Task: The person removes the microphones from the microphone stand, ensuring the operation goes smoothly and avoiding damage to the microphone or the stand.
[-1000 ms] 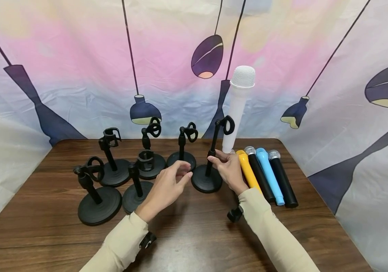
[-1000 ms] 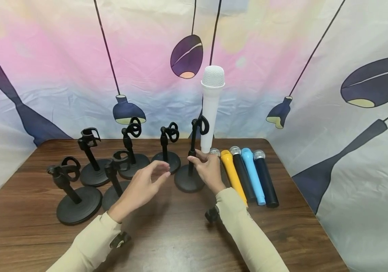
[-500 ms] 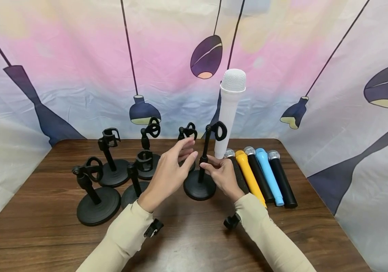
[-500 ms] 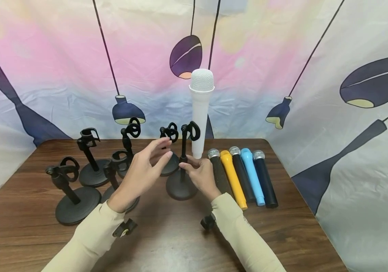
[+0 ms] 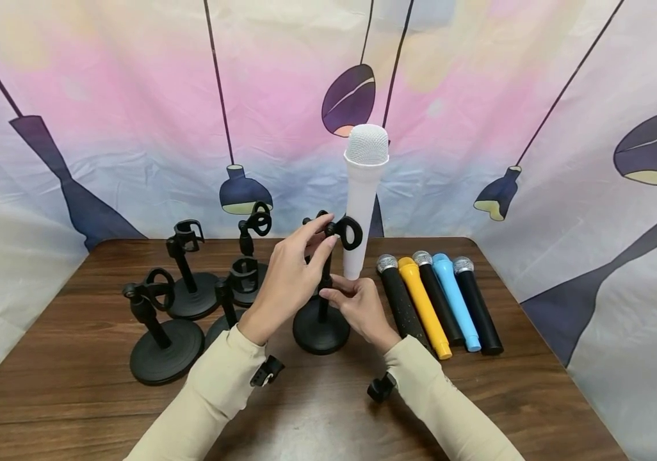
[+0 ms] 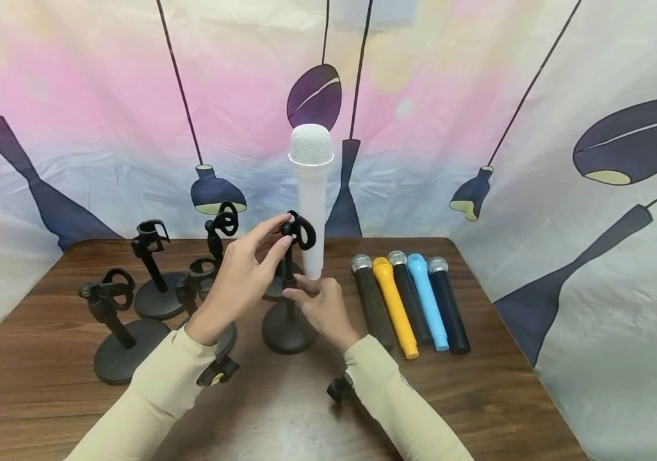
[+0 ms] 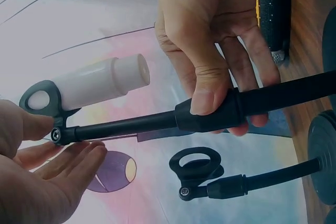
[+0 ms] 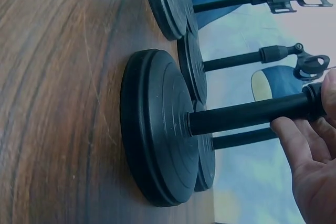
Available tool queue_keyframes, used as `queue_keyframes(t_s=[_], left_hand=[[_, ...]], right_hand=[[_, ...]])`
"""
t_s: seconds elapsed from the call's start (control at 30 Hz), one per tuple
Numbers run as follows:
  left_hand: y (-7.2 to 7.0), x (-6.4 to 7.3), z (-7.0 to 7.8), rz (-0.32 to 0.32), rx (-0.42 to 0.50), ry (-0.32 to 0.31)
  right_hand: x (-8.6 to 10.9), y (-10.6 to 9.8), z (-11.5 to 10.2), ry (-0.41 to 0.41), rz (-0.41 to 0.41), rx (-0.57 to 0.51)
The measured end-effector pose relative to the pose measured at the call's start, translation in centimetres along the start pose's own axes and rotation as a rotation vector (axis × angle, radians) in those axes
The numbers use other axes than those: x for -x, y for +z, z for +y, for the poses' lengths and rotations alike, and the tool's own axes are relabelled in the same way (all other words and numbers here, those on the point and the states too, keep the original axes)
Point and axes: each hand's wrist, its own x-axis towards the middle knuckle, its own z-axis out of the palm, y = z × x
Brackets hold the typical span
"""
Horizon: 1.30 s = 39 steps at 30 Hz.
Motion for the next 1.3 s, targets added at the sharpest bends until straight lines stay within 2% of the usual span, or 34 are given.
queue_keyframes(t_s=[0.27, 0.5, 0.73, 0.8, 0.97, 1.13, 1.2, 1.3], left_hand=[[-0.3, 0.0, 0.2, 0.036, -0.028, 0.009], [-0.7, 0.3, -0.1, 0.098, -0.059, 0.031], [-0.7, 0.3, -0.4, 0.08, -0.051, 0.028], [-0.8, 0.3, -0.4, 0.076, -0.051, 0.03], [-0.8, 0.2, -0.4, 0.086, -0.051, 0.038], [-0.8, 0.3, -0.4, 0.105, -0.043, 0.055], [-0.9, 0.2, -0.4, 0.111, -0.047, 0.064], [-0.9, 0.2, -0.4, 0.116, -0.043, 0.072]], right_hand=[[0.3, 0.6, -0.1, 0.006, -0.061, -0.018], [0.5, 1.0, -0.1, 0.023, -0.102, -0.051], [0.7, 0.8, -0.4, 0.04, -0.119, -0.049], [0.7, 0.5, -0.5, 0.032, -0.131, -0.016], [0.4, -0.6, -1.4, 0.01, -0.188, 0.091], [0.1, -3.2, -3.1, 0.009, -0.265, 0.038], [-0.1, -4.3, -4.2, 0.017, -0.275, 0.014], [-0.4, -5.8, -6.3, 0.01, -0.267, 0.032]])
